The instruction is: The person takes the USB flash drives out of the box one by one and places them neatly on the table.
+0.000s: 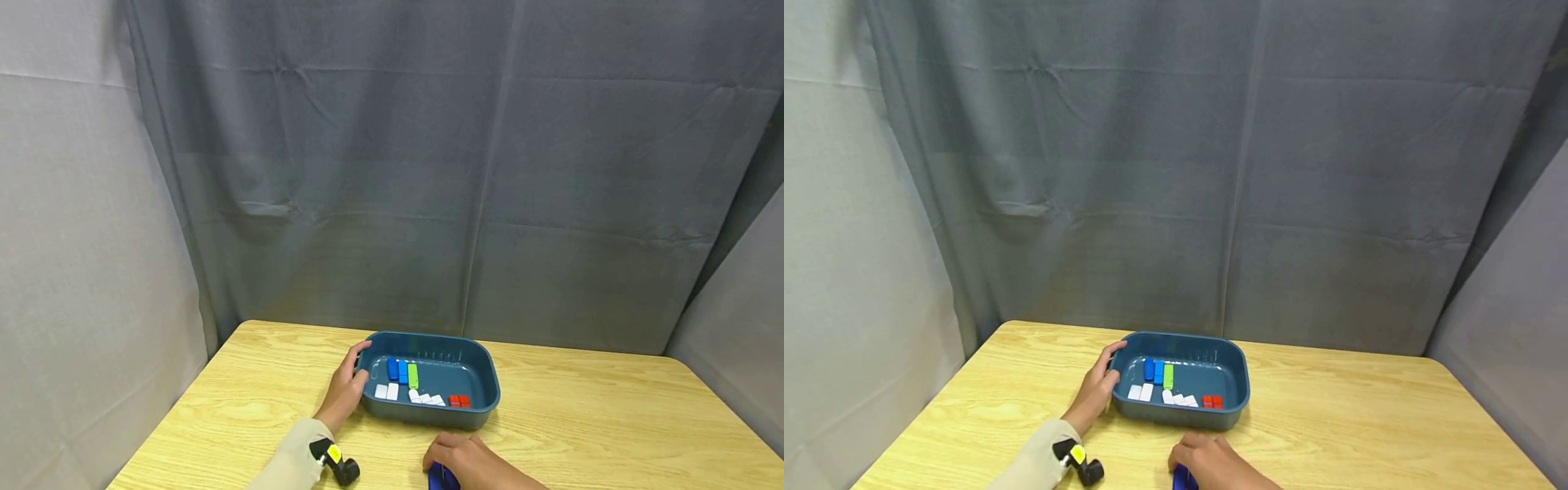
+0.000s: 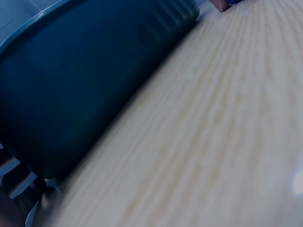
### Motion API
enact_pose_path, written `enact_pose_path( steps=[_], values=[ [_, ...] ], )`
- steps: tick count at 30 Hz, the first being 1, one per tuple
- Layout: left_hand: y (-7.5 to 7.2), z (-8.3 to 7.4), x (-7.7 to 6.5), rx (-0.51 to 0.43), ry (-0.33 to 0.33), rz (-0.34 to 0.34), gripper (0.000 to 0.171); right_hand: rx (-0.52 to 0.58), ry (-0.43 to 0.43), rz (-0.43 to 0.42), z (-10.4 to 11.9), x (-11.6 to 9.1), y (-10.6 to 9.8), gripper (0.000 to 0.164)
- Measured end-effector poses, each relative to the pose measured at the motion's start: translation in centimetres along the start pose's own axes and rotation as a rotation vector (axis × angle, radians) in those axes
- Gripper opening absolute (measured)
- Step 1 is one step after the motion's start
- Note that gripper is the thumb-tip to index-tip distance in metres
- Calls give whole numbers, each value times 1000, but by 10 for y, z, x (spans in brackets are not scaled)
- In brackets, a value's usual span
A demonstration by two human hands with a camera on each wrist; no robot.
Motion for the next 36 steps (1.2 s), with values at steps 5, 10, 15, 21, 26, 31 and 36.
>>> enact_pose_path(
  steps=[5, 10, 15, 21, 26, 31, 36],
  values=[
    [0, 1, 0, 0, 4, 0, 56, 29, -2, 14, 17, -1, -11, 40],
    [0, 1, 0, 1, -10, 6, 57, 41, -17, 21, 5, -1, -4, 36],
    [0, 0, 0, -3, -14, 8, 57, 40, -61, -8, -32, 0, 20, 36],
    [0, -1, -1, -4, -4, 8, 57, 31, -49, 2, -35, 1, 23, 36],
    [0, 0, 0, 1, 5, 1, 57, 71, 56, 58, 7, -1, -7, 37],
    [1, -1, -1, -11, -1, 10, 57, 55, 107, 22, 24, -1, -18, 38],
    [4, -2, -5, -20, 6, 3, 57, 115, 167, -107, 31, -1, -28, 27]
  ],
)
Point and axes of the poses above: each hand's wrist, its own x-axis towards the middle knuckle, its own y-axis out of the palm, z = x × y, the point moved 2 cm from there along x, towards the middle knuckle, and after that the axes turned 2 degrees about x, right-handed, at the moved point
